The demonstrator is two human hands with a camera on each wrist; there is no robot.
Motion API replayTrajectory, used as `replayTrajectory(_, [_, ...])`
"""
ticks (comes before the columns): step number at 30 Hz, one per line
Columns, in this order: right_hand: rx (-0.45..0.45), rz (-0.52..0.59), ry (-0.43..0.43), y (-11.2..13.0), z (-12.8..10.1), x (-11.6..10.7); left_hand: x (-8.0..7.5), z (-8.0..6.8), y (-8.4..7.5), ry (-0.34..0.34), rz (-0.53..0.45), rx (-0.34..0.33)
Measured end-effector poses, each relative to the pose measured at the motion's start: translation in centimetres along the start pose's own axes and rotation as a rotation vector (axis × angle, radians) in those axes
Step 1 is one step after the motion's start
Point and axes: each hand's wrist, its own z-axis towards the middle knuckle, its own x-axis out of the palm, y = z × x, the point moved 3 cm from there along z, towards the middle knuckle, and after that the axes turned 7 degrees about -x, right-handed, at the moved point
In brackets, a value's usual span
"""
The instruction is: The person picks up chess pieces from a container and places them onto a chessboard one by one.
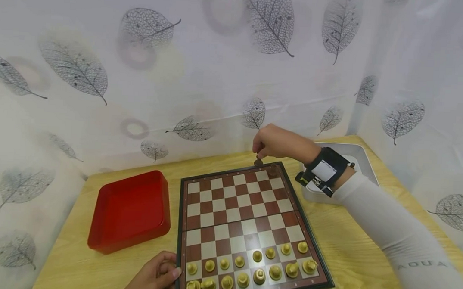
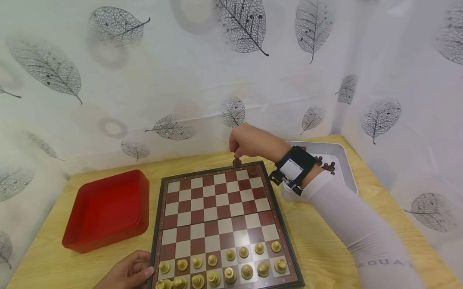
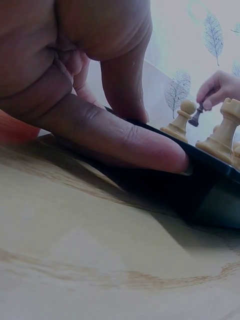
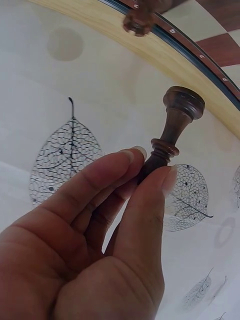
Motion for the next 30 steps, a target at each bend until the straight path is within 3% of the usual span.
replayTrajectory(8, [-0.026,0.028,0.005,0.5,1.4,1.0,0.0,0.0,-0.3,-0.004,0.001,0.003])
replayTrajectory(22, [-0.083,0.033,0.025,1.1,3.6,4.5,-0.1,-0.2,-0.1,-0.004,0.033,0.007])
replayTrajectory(30, [-0.082,0.022,0.067,1.5,4.3,5.5,0.0,0.0,0.0,0.002,0.041,0.039])
